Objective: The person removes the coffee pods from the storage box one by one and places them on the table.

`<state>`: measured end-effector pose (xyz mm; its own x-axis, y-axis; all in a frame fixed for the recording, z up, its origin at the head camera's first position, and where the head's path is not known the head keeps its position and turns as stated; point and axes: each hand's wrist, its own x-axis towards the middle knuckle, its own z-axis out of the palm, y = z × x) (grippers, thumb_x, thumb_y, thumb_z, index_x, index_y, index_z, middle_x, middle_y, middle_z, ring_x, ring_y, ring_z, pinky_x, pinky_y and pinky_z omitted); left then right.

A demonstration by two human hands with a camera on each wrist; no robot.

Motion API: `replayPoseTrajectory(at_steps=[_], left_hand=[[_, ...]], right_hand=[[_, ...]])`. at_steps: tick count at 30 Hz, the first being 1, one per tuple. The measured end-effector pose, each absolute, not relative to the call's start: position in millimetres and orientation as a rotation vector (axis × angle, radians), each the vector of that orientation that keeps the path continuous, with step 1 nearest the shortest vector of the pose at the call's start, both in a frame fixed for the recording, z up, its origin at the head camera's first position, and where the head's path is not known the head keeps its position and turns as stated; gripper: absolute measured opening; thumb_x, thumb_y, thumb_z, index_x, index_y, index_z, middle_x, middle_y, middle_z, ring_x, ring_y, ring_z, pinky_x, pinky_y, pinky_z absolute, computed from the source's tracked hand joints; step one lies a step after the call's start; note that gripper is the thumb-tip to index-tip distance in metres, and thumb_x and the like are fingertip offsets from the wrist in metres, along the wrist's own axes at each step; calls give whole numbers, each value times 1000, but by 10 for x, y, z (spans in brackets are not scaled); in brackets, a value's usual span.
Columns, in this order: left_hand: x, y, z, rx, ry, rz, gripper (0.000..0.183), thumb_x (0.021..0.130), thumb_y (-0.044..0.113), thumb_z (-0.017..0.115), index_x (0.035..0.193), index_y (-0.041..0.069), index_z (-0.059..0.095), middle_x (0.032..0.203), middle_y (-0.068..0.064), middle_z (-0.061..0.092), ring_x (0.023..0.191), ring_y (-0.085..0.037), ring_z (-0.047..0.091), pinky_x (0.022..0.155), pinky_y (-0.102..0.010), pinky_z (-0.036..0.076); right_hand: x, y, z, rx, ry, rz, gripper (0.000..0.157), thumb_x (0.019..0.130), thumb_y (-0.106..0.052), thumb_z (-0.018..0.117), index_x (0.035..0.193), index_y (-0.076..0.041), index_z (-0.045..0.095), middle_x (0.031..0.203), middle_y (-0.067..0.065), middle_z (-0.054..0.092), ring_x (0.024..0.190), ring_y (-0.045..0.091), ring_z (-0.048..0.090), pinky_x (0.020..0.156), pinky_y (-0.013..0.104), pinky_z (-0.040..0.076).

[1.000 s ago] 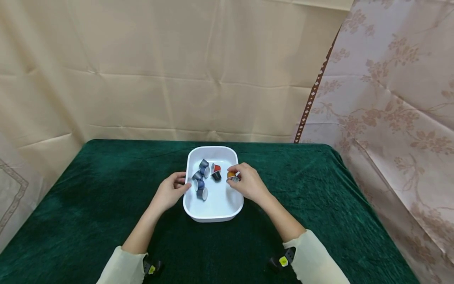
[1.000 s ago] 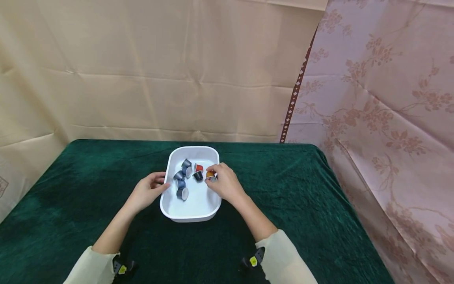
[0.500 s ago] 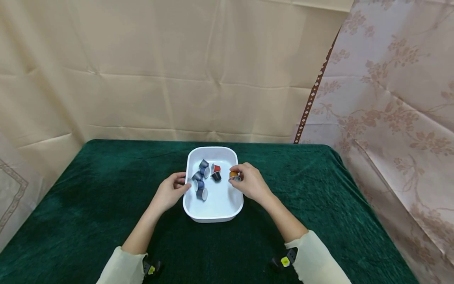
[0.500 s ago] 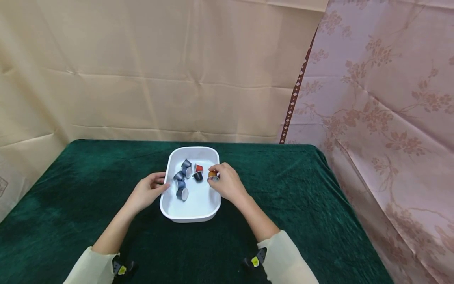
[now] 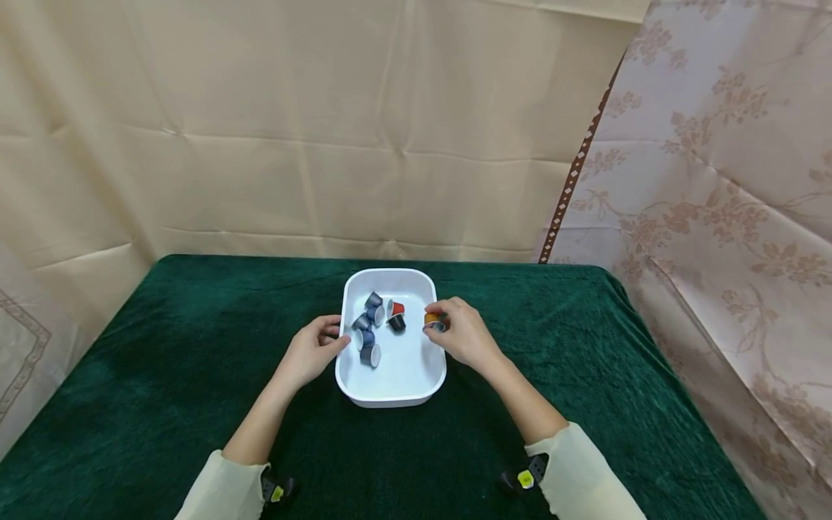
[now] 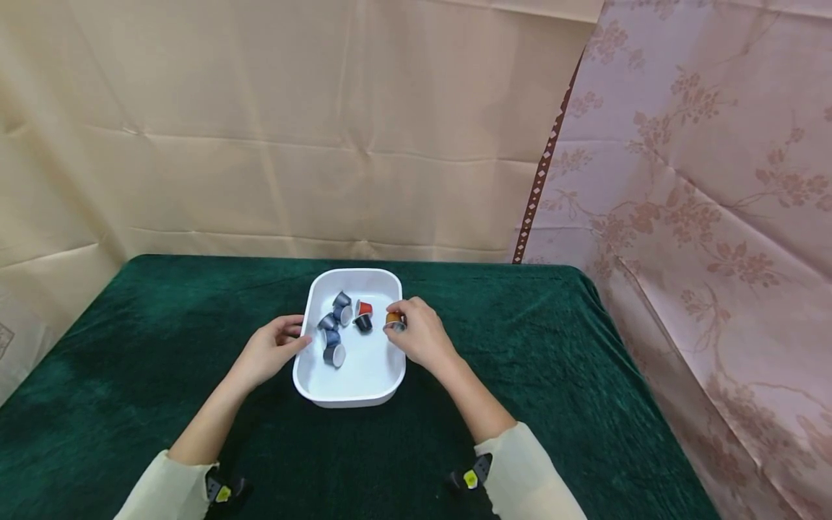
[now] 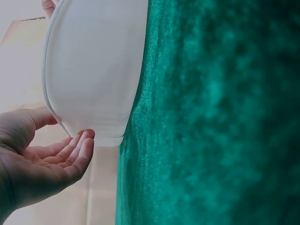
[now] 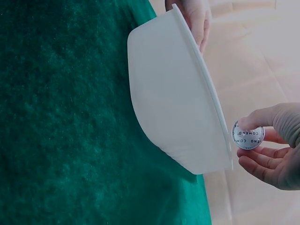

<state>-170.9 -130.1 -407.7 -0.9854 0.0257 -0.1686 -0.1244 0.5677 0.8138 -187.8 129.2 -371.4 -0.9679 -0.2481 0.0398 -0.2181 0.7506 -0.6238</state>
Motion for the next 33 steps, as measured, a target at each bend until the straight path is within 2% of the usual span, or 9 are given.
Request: replayPoseTrajectory(at_steps=[33], left_hand=[[-1736, -1310, -4112, -88, 2631, 1387, 49, 91, 25, 58, 135, 9, 44, 122, -16, 57, 101, -24, 61, 78, -31, 55]], right_hand=[[-1949, 1526, -3736, -285, 2935, -996, 36, 83, -22, 69, 117, -11, 62, 107, 8, 58, 85, 19, 53, 66, 26, 47]])
